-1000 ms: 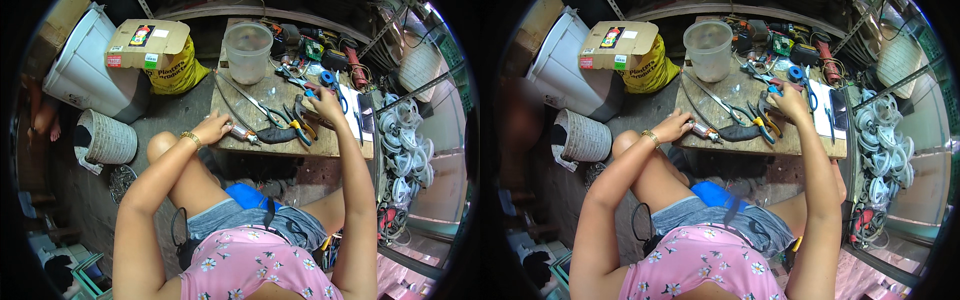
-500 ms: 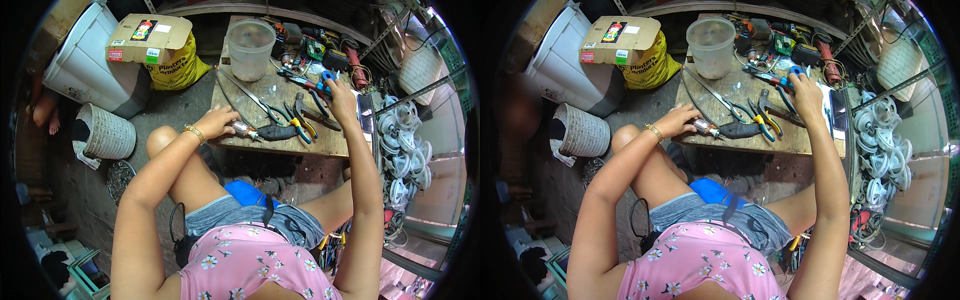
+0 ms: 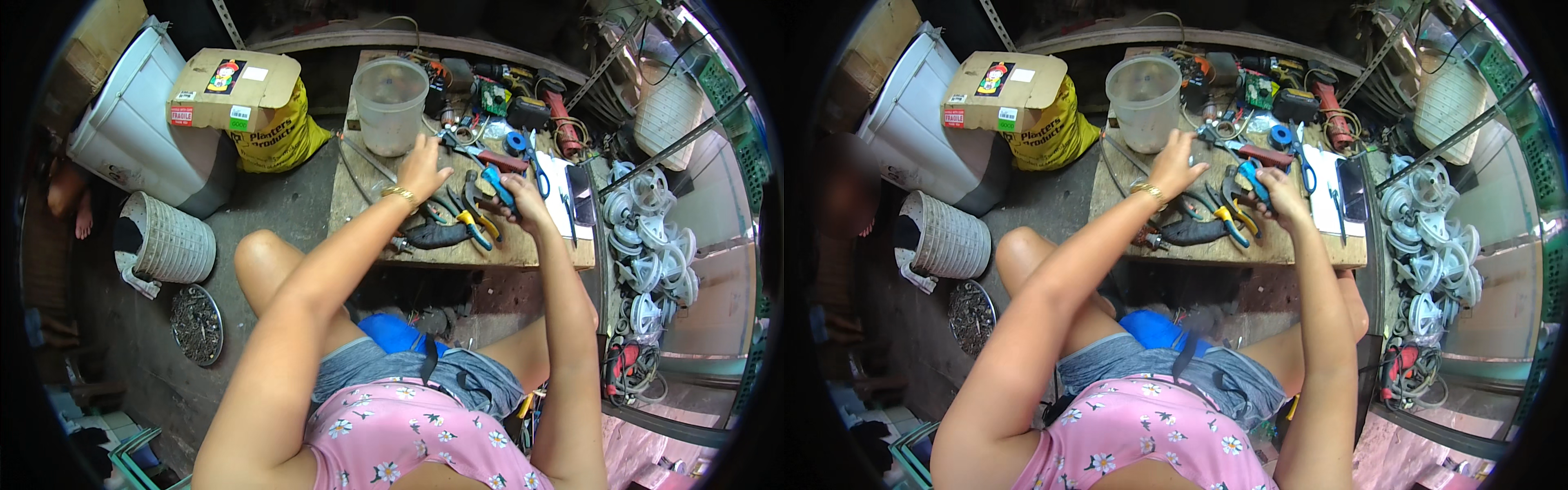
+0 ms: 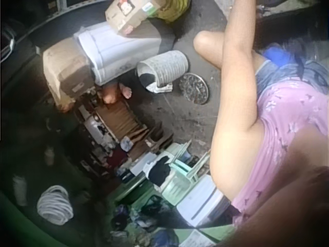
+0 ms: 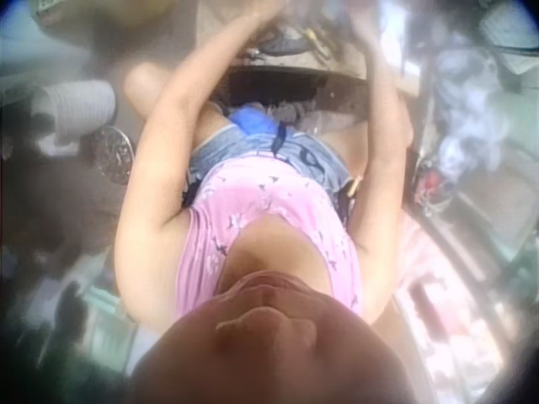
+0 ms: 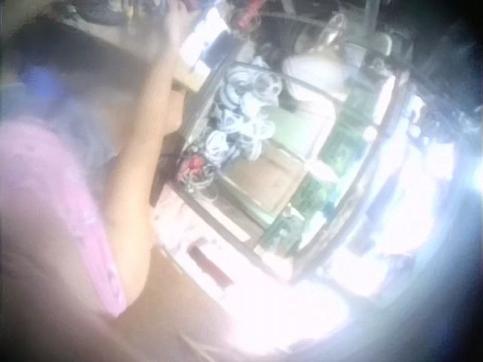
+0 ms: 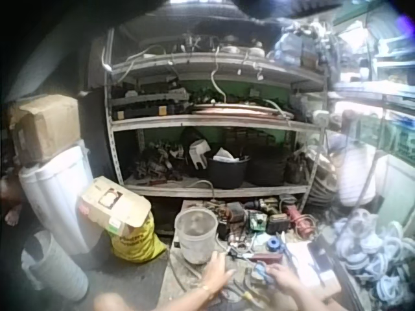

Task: The person cleans and repairs an electric motor armature by hand and with a small metal tool, scraping the commutator segments and removing debris from the windings.

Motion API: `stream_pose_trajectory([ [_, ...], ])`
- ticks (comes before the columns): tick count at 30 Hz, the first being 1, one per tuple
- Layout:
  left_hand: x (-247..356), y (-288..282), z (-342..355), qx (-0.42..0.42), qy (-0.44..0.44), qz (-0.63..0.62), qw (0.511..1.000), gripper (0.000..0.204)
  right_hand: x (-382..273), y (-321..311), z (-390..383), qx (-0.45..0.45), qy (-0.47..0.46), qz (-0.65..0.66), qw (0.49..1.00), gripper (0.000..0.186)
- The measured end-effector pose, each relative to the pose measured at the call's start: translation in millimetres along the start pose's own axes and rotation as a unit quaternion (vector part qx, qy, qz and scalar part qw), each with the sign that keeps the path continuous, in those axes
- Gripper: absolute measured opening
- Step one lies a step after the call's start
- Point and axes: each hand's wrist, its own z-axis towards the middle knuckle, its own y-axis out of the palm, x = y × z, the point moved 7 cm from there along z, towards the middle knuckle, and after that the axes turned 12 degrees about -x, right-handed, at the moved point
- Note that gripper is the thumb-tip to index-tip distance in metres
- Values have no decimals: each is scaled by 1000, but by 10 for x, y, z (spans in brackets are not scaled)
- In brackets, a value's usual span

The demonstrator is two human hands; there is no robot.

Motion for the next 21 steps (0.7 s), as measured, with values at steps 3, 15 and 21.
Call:
stream_pose_trajectory([
  [3,-41,255,479,60,-15,-6,998,52,83,31,-16,-21,-1,59,998,23],
  [15,-90,169,645,-64,68,77,993,43,35,-131,-1357,57,-96,-203,973,35],
  [21,-87,-520,-753,-302,265,89,911,49,69,20,-1980,27,28,-178,983,36],
])
